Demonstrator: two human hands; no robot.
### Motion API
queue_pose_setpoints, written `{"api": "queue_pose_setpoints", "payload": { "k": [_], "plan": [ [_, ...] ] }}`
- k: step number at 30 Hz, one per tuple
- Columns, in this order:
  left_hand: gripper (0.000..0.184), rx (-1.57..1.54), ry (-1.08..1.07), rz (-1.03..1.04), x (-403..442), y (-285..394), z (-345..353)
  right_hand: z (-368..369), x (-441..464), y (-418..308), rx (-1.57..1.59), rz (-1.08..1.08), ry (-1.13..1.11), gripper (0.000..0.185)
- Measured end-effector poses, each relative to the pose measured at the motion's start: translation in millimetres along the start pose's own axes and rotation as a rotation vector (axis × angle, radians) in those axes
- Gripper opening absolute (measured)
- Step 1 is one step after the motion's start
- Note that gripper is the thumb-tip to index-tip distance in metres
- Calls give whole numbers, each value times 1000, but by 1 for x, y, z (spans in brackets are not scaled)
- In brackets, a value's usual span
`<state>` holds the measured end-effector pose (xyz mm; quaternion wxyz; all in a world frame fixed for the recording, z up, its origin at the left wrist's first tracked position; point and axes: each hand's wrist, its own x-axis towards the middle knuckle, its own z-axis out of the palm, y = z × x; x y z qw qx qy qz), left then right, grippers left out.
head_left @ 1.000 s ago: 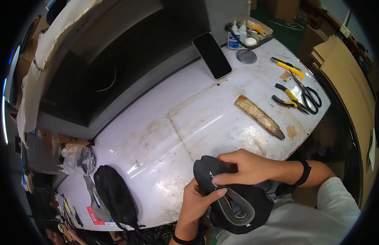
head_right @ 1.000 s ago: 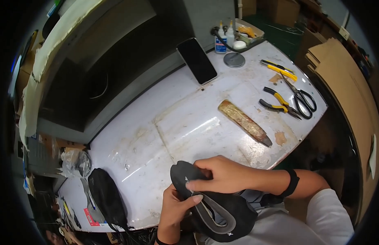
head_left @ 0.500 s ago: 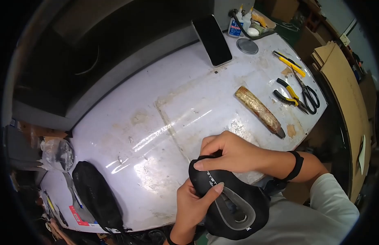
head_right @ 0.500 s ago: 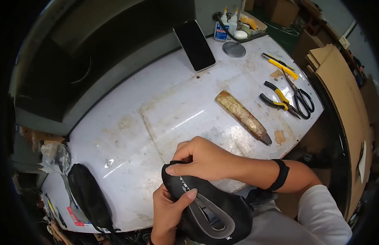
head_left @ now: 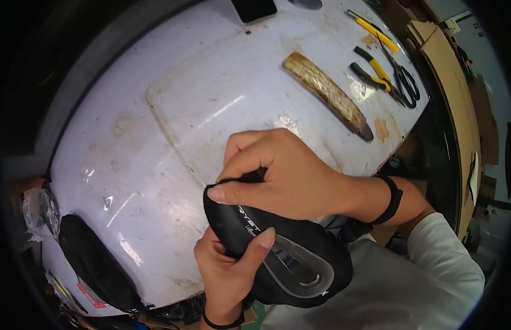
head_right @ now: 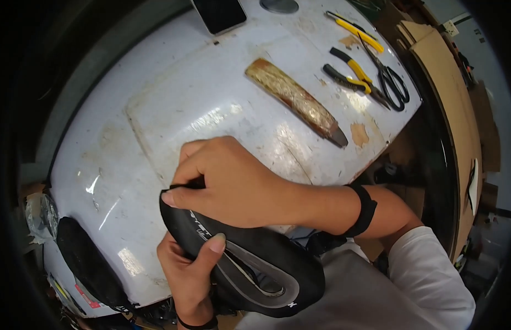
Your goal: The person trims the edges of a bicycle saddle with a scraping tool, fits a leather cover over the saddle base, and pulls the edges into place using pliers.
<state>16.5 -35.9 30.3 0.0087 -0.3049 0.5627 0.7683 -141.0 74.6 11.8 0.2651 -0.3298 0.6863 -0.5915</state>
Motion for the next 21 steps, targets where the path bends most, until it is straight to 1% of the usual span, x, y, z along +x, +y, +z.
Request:
{"api": "queue_pose_setpoints", "payload": {
  "k": [2, 3, 6, 8, 11, 18, 20, 21],
  "plan": [
    [25, 0, 2, -14, 2, 1, 2, -4, 0, -1, -40, 50, -27, 19],
    [25, 0, 7, -11, 0, 0, 2, -4, 1, 0, -77, 19, -29, 20],
    [24, -23, 18, -7, -1, 1, 4, -1, -1, 0, -26, 47, -12, 20],
    [24, -22, 20, 10, -1, 1, 3, -2, 1, -3, -47, 11, -17, 20],
    [23, -40, 16, -41, -1, 5, 5, -2, 0, -2, -12, 67, -44, 18],
    [22, 15, 16, -16, -1, 3, 5, -3, 0, 0, -42, 30, -50, 16],
    [22, -13, 30, -3, -1, 5, 7, -3, -1, -3, -53, -180, -10, 15],
    [22, -14, 33, 2, 1, 3, 6, -3, -2, -7, -55, -186, -13, 15]
  ]
}}
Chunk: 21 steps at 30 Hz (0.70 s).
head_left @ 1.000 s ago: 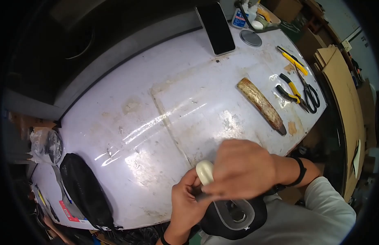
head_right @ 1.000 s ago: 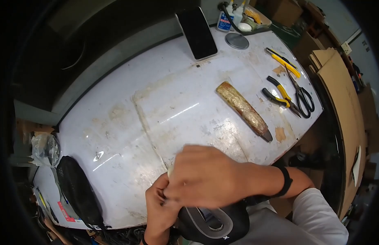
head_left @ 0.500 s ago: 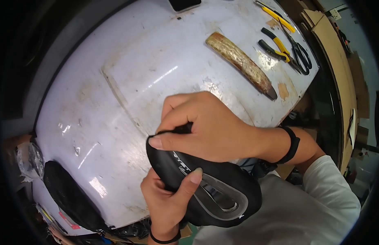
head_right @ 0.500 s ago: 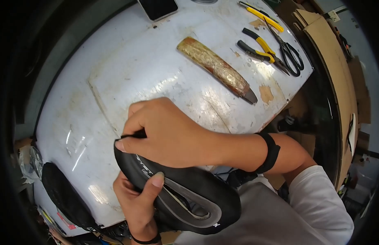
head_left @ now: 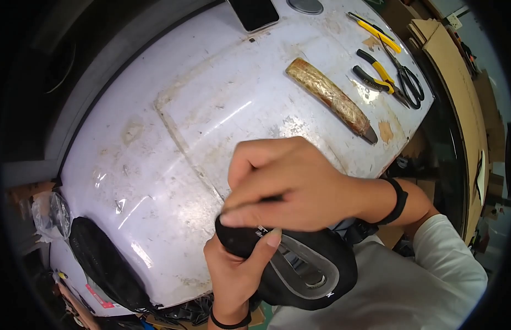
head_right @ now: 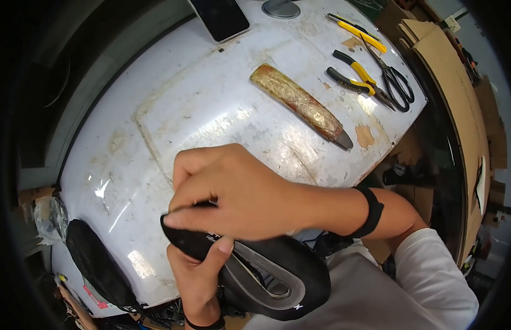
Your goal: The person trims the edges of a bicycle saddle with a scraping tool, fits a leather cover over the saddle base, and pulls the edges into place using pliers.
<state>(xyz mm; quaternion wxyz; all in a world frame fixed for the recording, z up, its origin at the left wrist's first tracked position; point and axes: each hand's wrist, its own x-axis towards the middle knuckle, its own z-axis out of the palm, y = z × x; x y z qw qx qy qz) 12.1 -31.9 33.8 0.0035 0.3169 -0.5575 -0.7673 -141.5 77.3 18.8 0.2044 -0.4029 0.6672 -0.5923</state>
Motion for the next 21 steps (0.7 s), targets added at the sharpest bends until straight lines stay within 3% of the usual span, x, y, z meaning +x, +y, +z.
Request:
{"api": "queue_pose_setpoints", "payload": {
  "k": [3, 5, 14, 16, 18, 19, 21],
  "plan": [
    [23, -5, 0, 83, -1, -7, -2, 1, -3, -3, -12, -133, 60, 14],
    [24, 37, -23, -10, -2, -1, -2, 3, -2, 10, 37, 94, 18, 16],
    [28, 25, -1, -5, -2, -4, -1, 2, -3, 18, 63, 189, -47, 22],
    [30, -39, -27, 5, -3, -7, -4, 0, -5, 15, 71, 157, -93, 32],
    [30, -41, -10, 19, -3, -8, -3, -3, -9, 10, 219, 209, -165, 67],
    [30, -42, -7, 20, -2, -9, -3, -3, -7, 6, 218, 204, -164, 67],
    [32, -27, 2, 17, -3, -9, -1, -8, -1, -6, 96, 376, -200, 88]
  ]
}}
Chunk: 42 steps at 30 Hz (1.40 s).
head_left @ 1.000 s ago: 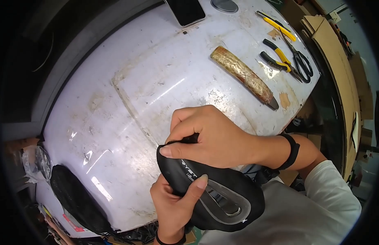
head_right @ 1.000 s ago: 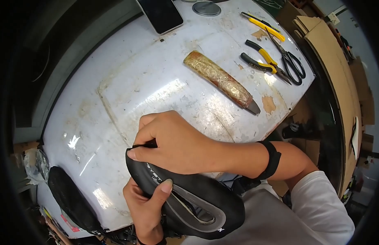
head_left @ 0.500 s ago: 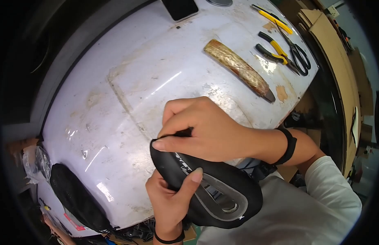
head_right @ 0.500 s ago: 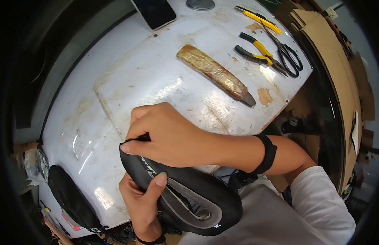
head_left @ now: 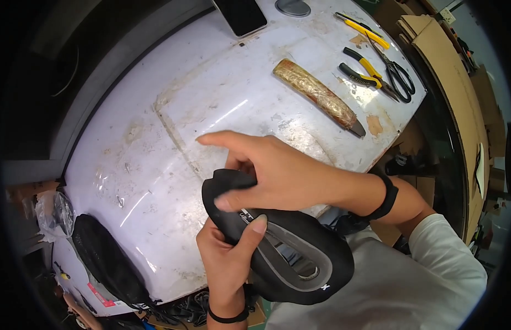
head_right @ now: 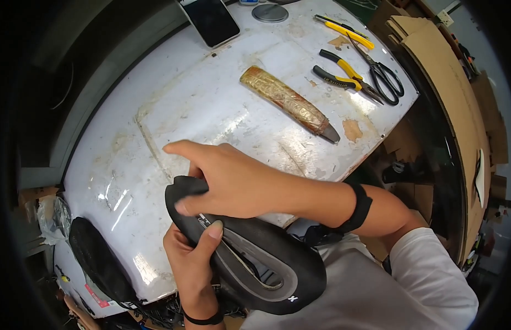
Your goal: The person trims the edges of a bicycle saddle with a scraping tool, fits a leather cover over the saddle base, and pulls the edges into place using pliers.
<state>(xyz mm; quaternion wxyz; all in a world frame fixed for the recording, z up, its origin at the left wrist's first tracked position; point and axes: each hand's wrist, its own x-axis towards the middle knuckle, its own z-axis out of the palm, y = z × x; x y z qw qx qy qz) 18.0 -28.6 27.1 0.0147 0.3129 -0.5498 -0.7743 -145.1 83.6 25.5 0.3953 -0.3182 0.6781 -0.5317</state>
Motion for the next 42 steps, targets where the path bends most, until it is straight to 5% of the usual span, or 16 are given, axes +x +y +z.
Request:
{"api": "queue_pose_setpoints", "payload": {
  "k": [4, 8, 10, 12, 16, 22, 24, 26, 28, 31, 33, 37, 39, 42],
  "plan": [
    [43, -4, 19, -21, 1, 3, -8, 2, -9, 3, 178, -13, 144, 80],
    [70, -169, 431, 297, -3, -1, -43, -19, -51, 16, 333, -102, 286, 63],
    [77, -143, 392, 302, -20, 0, -95, -29, -72, 23, 362, -69, 297, 59],
    [46, 49, 581, 405, -40, 3, -108, -35, -86, 27, 394, -40, 310, 55],
    [76, -9, 388, 73, -109, -1, -143, -37, -90, 25, 381, 6, 281, 51],
    [89, -137, 187, -118, -100, -16, -49, -28, -63, 11, 428, 48, 212, 47],
    [72, -113, 248, -52, -97, -11, -45, -29, -58, 14, 335, -18, 238, 44],
    [49, 589, 218, 100, -97, -10, -70, -33, -56, 15, 328, 30, 217, 42],
    [31, 909, 446, 636, -86, -12, -71, -31, -56, 15, 300, 46, 220, 40],
    [37, 906, 14, 1065, -57, 21, -50, -24, -51, 18, 303, 3, 250, 40],
    [67, 1245, -362, 1048, -36, 37, -46, -26, -46, 17, 241, 2, 251, 38],
    [57, 1368, -419, 951, -16, 37, -15, -26, -46, 20, 303, 32, 266, 36],
    [37, 1354, -397, 988, -15, 32, -10, -28, -47, 22, 307, 41, 257, 35],
    [61, 1370, -315, 922, -28, 15, -4, -29, -45, 21, 248, 65, 275, 37]
  ]
}}
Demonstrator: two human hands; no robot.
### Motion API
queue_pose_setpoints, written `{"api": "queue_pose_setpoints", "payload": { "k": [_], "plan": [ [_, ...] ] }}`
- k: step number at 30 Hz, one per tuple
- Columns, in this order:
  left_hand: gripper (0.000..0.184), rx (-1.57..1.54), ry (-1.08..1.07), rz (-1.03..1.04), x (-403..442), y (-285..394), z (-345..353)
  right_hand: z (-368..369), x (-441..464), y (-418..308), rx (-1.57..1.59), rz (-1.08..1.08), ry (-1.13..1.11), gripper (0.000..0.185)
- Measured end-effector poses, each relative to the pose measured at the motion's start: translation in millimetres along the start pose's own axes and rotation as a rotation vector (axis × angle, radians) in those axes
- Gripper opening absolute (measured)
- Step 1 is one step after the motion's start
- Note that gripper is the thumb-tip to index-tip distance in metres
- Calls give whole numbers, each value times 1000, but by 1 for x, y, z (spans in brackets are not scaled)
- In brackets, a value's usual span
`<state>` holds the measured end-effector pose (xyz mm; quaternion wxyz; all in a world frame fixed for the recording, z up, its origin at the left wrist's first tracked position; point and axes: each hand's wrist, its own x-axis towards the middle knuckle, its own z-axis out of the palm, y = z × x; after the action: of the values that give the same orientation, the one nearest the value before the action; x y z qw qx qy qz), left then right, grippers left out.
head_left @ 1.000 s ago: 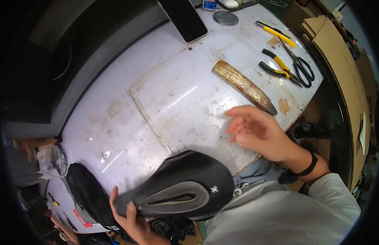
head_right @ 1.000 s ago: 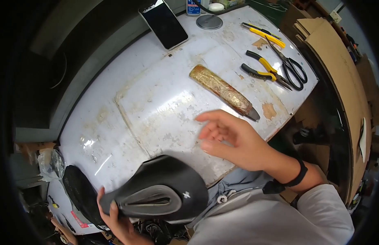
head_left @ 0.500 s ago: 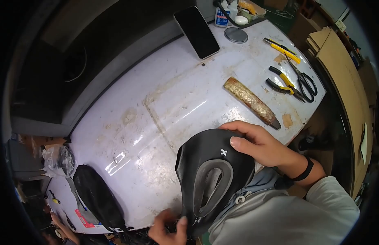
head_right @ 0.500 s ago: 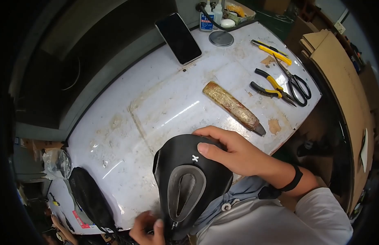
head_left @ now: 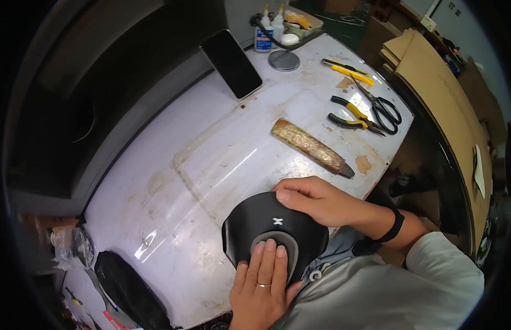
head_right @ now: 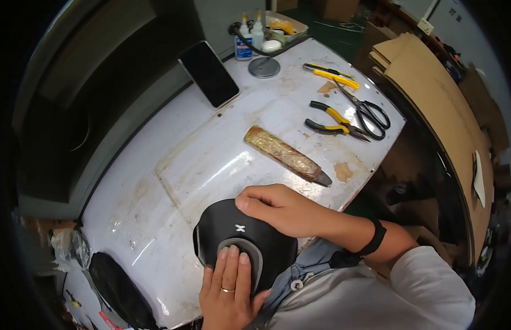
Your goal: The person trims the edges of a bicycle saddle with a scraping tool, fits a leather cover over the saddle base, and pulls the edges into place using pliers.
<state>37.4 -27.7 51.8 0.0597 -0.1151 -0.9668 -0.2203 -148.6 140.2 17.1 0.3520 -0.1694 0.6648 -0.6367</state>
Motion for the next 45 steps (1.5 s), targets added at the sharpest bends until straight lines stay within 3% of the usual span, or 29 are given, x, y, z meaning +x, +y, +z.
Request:
{"api": "queue_pose_setpoints", "payload": {
  "k": [1, 3, 9, 18, 21, 26, 28, 30, 32, 34, 35, 37, 38, 41, 45],
  "plan": [
    [74, 66, -57, -28, -8, 2, 8, 0, 2, -3, -20, 3, -42, 38],
    [74, 91, -39, -61, -6, 13, 12, -5, 5, -14, -87, 39, -149, 34],
    [85, 27, -51, -93, 5, 17, 12, -2, 21, -19, -181, -4, -187, 37],
    [86, 4, -31, -99, 6, 17, 18, -2, 43, -29, -299, -165, -260, 44],
    [84, 32, -136, -105, 7, 9, 22, -1, 47, -41, -360, -98, -304, 40],
    [81, 8, -54, -92, 7, 11, 17, -5, 52, -46, -359, -38, -423, 48],
    [81, 22, -42, -80, 6, 10, 17, -6, 54, -38, -403, -130, -419, 46],
    [81, 140, -296, -102, 12, 9, 8, -7, 57, -30, -356, -119, -451, 50],
    [80, 117, -257, -109, 11, 8, 12, -11, 61, -22, -313, -116, -486, 53],
    [80, 96, -215, -114, 10, 9, 14, -18, 62, -17, 0, -17, -538, 59],
    [80, 39, -114, -111, 9, 11, 15, -23, 63, -18, -4, -21, -541, 59],
    [80, -16, -11, -106, 8, 12, 15, -32, 65, -23, 169, 262, -579, 62],
    [81, 51, -33, -89, 8, 12, 16, -28, 64, -28, 166, 258, -579, 62],
    [81, 72, -16, -74, 7, 12, 20, -5, 60, -30, -435, -219, -420, 63],
    [82, -1, -23, -106, 9, 14, 13, -14, 57, -36, -196, -15, -502, 62]
  ]
}}
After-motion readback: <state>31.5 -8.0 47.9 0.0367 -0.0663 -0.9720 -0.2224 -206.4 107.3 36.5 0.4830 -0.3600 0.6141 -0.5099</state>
